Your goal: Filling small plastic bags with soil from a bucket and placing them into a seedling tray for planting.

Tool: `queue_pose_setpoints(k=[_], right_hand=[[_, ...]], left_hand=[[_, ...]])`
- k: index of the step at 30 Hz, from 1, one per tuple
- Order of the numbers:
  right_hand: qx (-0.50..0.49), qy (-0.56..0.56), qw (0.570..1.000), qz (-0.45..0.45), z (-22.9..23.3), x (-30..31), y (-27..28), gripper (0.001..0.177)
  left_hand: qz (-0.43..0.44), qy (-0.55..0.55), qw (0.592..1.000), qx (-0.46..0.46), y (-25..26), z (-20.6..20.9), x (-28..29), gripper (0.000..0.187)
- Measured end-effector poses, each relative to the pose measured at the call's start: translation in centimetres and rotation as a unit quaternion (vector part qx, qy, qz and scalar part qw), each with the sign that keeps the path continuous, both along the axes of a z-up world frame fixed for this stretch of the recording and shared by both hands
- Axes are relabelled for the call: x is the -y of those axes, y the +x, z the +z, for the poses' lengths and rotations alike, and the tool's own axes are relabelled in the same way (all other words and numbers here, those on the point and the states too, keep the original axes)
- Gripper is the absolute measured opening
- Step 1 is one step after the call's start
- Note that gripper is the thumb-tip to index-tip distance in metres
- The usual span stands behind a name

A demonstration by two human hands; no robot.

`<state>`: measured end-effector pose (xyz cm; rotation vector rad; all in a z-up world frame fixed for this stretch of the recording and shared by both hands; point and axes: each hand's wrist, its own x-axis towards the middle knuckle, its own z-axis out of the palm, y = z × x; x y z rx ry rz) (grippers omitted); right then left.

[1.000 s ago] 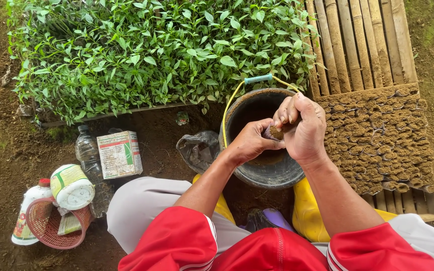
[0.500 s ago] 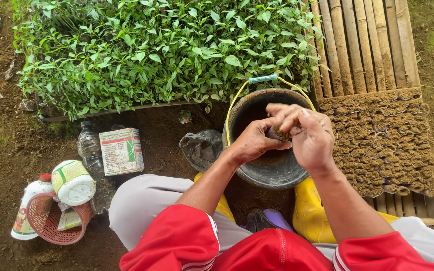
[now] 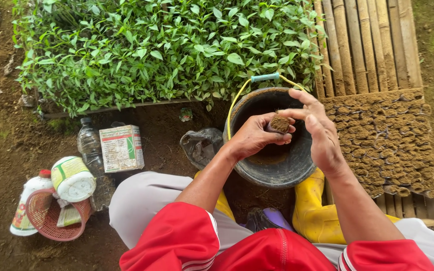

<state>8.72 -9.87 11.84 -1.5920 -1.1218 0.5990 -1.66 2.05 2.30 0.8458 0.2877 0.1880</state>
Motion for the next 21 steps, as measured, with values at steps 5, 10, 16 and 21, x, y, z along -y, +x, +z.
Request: queue_pose_setpoints(k=[5,10,16,21], right_hand=[[0.088,-0.012,0.992,0.090,-0.9,-0.4,-1.3,0.059],[0.211,-0.067,0.975,0.023,0.3,-1.4,-2.9,0.062],[0.161,-0.023,0.985,-0.066,0.6,-0.4,0.5,0.033],[0.266,-0.066,0.961,-0.042,0.3,1.4,2.9,0.040]], left_hand=[[-0.005,0.029,1.000,-0.003,0.4,-3.1,0.2,0.035],[-0.012,0.100,0.995,0.003,-0.1,-0.2,-0.6,0.025],[-0.001,0.088,0.996,-0.016,0.0,1.0,-0.1,0.038],[-0.001,0.085,0.996,-0.024,0.1,0.4,0.0,0.042]])
